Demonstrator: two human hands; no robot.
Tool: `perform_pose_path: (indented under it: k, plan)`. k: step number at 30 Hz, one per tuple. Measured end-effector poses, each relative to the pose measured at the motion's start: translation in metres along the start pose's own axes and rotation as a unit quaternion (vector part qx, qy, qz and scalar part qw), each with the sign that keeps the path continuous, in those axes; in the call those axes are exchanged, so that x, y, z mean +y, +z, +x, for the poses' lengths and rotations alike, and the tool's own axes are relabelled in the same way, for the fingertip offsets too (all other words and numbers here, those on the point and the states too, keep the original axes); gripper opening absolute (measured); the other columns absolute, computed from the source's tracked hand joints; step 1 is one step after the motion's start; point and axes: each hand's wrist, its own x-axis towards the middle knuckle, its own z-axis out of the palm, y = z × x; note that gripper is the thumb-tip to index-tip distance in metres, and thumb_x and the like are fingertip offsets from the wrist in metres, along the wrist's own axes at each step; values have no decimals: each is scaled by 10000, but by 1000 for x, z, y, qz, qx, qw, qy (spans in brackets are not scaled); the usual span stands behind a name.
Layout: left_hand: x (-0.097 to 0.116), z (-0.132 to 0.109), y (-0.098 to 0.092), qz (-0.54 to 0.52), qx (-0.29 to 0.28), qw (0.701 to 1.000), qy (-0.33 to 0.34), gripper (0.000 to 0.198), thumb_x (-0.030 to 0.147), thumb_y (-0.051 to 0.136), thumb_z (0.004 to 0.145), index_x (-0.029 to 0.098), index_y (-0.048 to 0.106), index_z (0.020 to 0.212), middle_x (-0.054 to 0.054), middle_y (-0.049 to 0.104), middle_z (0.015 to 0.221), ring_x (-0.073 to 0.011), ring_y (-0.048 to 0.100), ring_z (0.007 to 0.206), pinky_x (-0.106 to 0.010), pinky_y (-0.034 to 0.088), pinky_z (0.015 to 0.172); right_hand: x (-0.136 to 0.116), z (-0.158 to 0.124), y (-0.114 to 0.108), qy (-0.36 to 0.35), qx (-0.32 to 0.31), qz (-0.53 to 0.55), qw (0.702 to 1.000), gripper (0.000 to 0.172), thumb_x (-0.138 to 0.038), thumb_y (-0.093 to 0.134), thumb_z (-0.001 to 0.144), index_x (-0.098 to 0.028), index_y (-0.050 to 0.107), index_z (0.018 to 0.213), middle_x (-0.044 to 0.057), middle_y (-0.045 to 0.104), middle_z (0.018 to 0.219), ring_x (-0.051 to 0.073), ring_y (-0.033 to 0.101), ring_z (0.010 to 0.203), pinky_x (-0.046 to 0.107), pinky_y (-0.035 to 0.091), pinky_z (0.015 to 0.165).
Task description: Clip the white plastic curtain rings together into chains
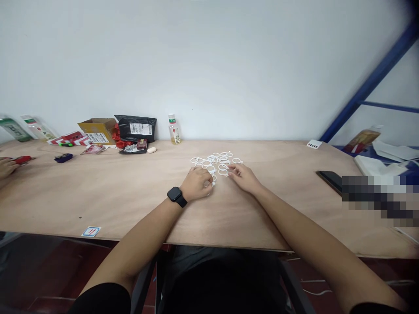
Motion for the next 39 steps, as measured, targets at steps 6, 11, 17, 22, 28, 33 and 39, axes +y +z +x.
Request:
perform_pose_path:
  k: [6, 11, 17, 22, 28, 33, 39]
  plan:
    - [2, 0, 15, -29, -79, 995, 44, 226, 333, 568, 811, 198, 663, 965, -61, 674, 974, -217, 591, 945, -355, 418, 875, 51, 20, -9, 104, -15, -160, 982, 455, -248, 494, 885, -147, 520, 1328, 144, 523, 1349, 259, 501, 1230, 374, 405, 1027]
    - [3, -1, 22, -28, -110, 992, 48, 256, 415, 569, 843, 209, 681, 944, -50, 688, 897, -206, 622, 888, -330, 432, 826, 57, 30, -6, 139, -51, -207, 967, 442, -262, 463, 904, -184, 525, 1335, 133, 523, 1367, 268, 517, 1218, 368, 425, 989]
    - [-3, -2, 20, -11, -66, 998, 16, 199, 394, 587, 845, 226, 692, 865, -20, 699, 794, -197, 629, 824, -346, 424, 811, 54, 26, -6, 141, 23, -156, 977, 222, -241, 540, 839, -215, 698, 994, 89, 682, 1080, 236, 625, 968, 337, 484, 806]
    - [-5, -1, 22, -12, 16, 1000, -11, 240, 391, 600, 852, 225, 671, 1010, -60, 687, 976, -219, 612, 938, -380, 433, 857, 31, 15, -7, 68, 68, -22, 995, 273, -257, 600, 790, -203, 668, 1049, 38, 703, 948, 155, 607, 704, 310, 494, 715]
    - [-4, 0, 19, -46, 118, 991, -29, 314, 372, 601, 878, 219, 639, 1151, -77, 658, 1045, -210, 585, 981, -370, 443, 866, -33, -4, 4, -26, 48, 102, 993, 285, -309, 625, 816, -218, 665, 1083, 35, 699, 909, 151, 608, 685, 303, 519, 673]
    - [-3, 0, 18, -50, 129, 990, -30, 196, 350, 591, 893, 225, 709, 986, -55, 692, 924, -192, 604, 893, -364, 435, 829, -63, -17, 13, -61, 48, 162, 984, 252, -332, 618, 852, -225, 660, 1076, 52, 707, 967, 180, 661, 828, 336, 553, 774]
    - [-3, 1, 18, -70, 125, 990, -5, 173, 311, 565, 903, 219, 712, 910, -47, 716, 883, -172, 632, 843, -354, 444, 812, -61, -18, 15, -63, 49, 189, 979, 275, -381, 654, 829, -226, 667, 1056, 54, 699, 956, 182, 668, 828, 350, 575, 780]
